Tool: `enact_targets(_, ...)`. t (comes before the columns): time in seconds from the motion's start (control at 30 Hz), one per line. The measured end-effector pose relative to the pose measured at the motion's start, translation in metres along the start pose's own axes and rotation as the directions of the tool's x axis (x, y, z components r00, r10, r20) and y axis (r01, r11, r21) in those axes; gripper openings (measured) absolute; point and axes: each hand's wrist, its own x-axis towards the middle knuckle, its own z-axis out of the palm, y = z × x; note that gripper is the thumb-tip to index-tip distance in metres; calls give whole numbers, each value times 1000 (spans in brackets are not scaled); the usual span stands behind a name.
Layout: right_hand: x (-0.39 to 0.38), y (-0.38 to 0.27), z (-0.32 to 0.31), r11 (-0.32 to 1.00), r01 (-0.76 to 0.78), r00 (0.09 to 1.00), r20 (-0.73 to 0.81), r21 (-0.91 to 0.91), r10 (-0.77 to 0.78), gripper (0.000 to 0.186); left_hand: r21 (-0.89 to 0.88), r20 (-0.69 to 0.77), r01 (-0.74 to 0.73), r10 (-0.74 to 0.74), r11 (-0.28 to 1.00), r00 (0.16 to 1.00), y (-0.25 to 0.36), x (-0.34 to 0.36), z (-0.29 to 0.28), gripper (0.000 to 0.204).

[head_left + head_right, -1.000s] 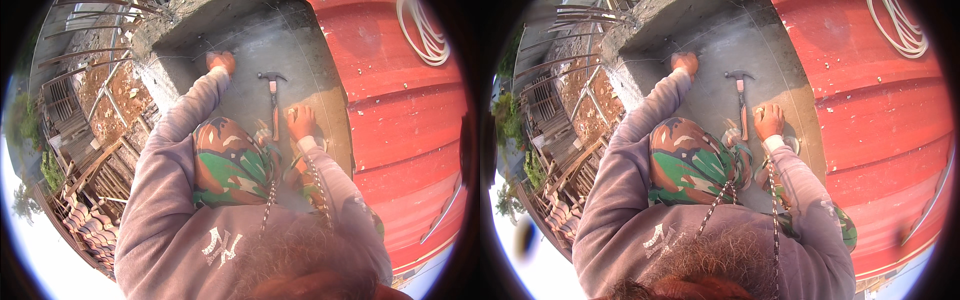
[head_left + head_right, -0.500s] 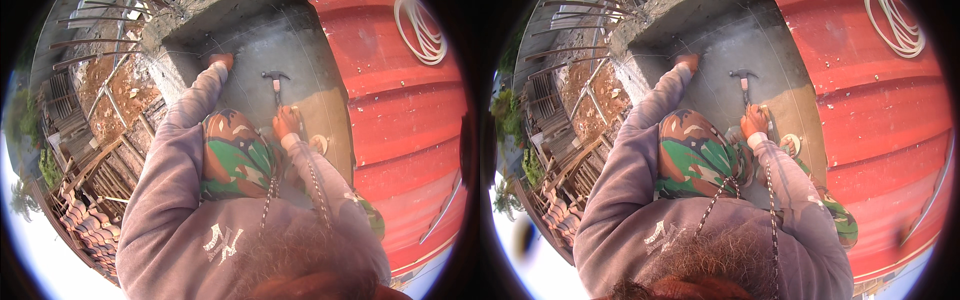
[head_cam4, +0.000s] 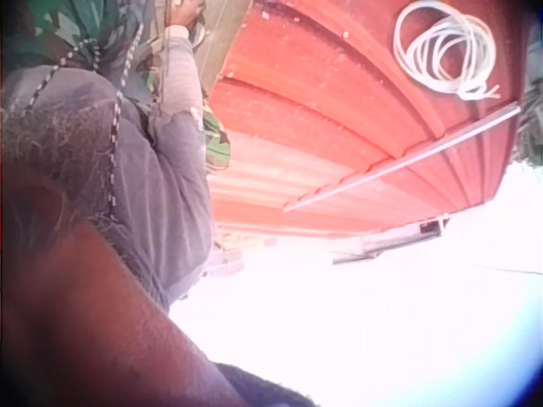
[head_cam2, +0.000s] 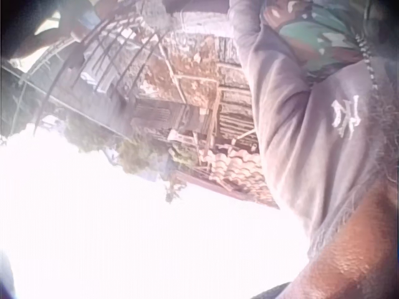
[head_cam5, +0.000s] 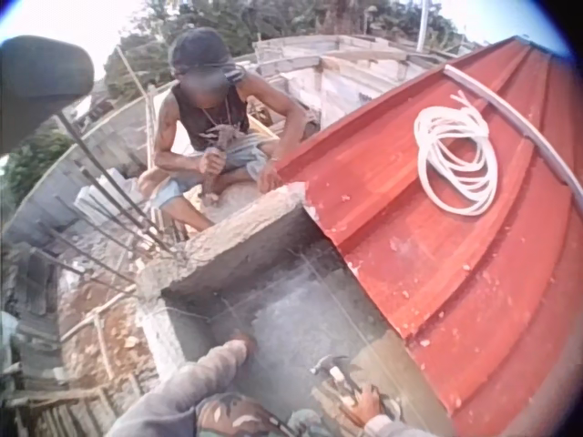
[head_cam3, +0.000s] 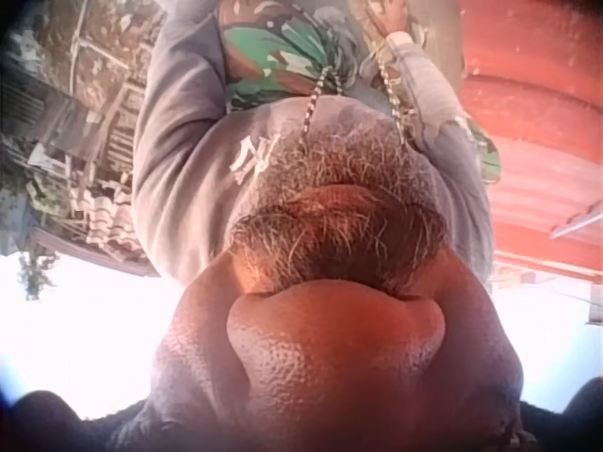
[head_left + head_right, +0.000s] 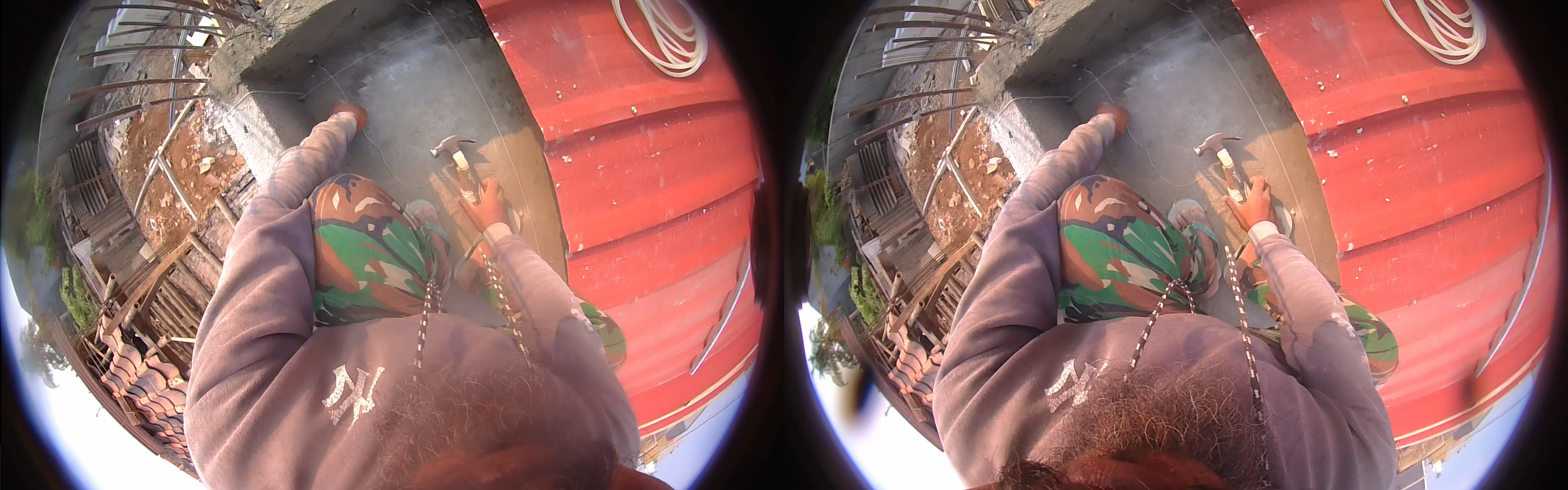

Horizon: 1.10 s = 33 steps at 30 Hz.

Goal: The person uses a hammer to secure a line and works on the concrete ledge of a roof. They tie a string to a metal piece and check the alignment along the roof edge.

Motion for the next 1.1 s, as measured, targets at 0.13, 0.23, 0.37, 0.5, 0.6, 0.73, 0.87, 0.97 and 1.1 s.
enact_targets(0.13, 9, 10, 15, 998, 63, 993, 104, 19, -65, 56, -317, 115, 99, -65, 943, 991, -11, -7, 8, 31)
enact_targets(0.23, 8, 20, 12, 997, 79, 993, 85, -8, -78, 49, -691, 238, 335, -236, 640, 942, 13, -31, -28, 41)
enact_targets(0.37, -3, -10, -13, 996, 87, 965, 251, -32, -77, 44, -866, 163, 330, -411, 376, 897, 11, -65, -12, 50)
enact_targets(0.5, -37, -24, -59, 1000, 18, 949, 314, 13, -21, 46, -892, 83, 292, -510, 345, 856, 69, -109, -42, 49)
enact_targets(0.6, -72, -16, -85, 990, 50, 953, 292, 128, -86, 54, -948, 145, 241, -391, 209, 909, 112, -169, -68, 52)
enact_targets(0.73, -134, -74, -168, 861, -306, 859, 508, 405, 66, 49, -951, 226, 283, -342, 127, 912, 161, -264, -82, 48)
enact_targets(0.87, -200, -120, -239, 651, -539, 779, 611, 535, 143, 38, -964, 265, 257, -192, -67, 945, 216, -371, -101, 45)
enact_targets(0.97, -223, -100, -241, 658, -505, 794, 600, 560, 98, 35, -855, 303, 266, -11, -446, 953, 276, -414, -90, 39)
enact_targets(1.1, -236, -110, -253, 712, -510, 750, 654, 483, 94, 37, -351, 258, 263, 178, -898, 950, 333, -453, -96, 34)
